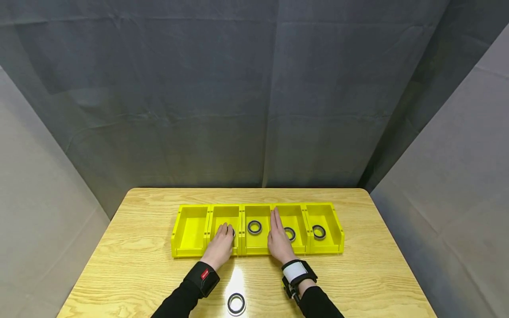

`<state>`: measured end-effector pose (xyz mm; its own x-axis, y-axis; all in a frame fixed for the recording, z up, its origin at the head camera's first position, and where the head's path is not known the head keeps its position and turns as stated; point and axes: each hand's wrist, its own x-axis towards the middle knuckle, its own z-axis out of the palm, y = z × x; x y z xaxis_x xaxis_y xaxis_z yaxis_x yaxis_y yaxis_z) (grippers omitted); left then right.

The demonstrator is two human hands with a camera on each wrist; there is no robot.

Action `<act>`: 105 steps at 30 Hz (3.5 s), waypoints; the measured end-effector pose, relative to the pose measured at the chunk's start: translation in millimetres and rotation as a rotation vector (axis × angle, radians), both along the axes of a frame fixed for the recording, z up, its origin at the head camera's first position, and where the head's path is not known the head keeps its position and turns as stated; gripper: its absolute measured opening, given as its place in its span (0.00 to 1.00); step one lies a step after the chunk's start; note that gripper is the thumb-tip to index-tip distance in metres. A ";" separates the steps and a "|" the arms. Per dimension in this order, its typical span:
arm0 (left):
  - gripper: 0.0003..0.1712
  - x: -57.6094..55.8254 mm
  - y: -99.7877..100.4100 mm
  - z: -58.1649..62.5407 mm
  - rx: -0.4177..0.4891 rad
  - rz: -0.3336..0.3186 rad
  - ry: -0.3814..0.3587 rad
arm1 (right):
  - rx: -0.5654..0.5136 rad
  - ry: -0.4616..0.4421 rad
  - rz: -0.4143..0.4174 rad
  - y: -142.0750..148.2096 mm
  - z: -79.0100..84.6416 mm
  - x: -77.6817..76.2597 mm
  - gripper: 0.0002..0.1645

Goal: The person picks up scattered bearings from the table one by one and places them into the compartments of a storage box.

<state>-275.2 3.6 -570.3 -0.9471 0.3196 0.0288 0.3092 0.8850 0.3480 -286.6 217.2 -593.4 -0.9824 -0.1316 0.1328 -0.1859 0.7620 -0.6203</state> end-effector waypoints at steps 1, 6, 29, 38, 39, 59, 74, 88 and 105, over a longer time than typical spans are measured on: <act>0.30 1.5 -0.5 0.5 0.008 0.002 0.006 | -0.001 0.000 0.001 -0.1 -0.1 0.1 0.41; 0.26 10.9 -2.8 0.5 0.024 0.009 0.080 | 0.002 0.001 0.002 -0.1 0.1 0.2 0.41; 0.32 73.2 0.3 13.7 0.099 -0.009 0.144 | 0.009 0.004 -0.006 0.1 -0.1 -0.9 0.41; 0.29 92.2 3.6 12.6 0.112 -0.031 0.115 | 0.001 0.010 -0.008 -0.2 0.7 -0.6 0.41; 0.29 94.5 3.9 12.1 0.105 -0.037 0.103 | 0.001 0.011 -0.007 -0.2 0.8 -0.5 0.41; 0.27 121.8 5.5 -9.8 -0.105 -0.209 0.073 | -0.018 0.018 -0.003 0.4 -1.7 -0.3 0.41; 0.24 130.5 10.1 -25.0 -0.178 -0.212 0.101 | -0.014 0.012 -0.010 -0.5 0.0 -0.1 0.41; 0.16 131.1 13.4 -23.9 -0.165 -0.207 -0.036 | -0.018 0.020 -0.003 0.3 0.0 0.8 0.41; 0.13 131.1 10.9 -27.0 -0.076 -0.232 0.015 | -0.028 0.006 -0.008 0.6 0.8 0.5 0.42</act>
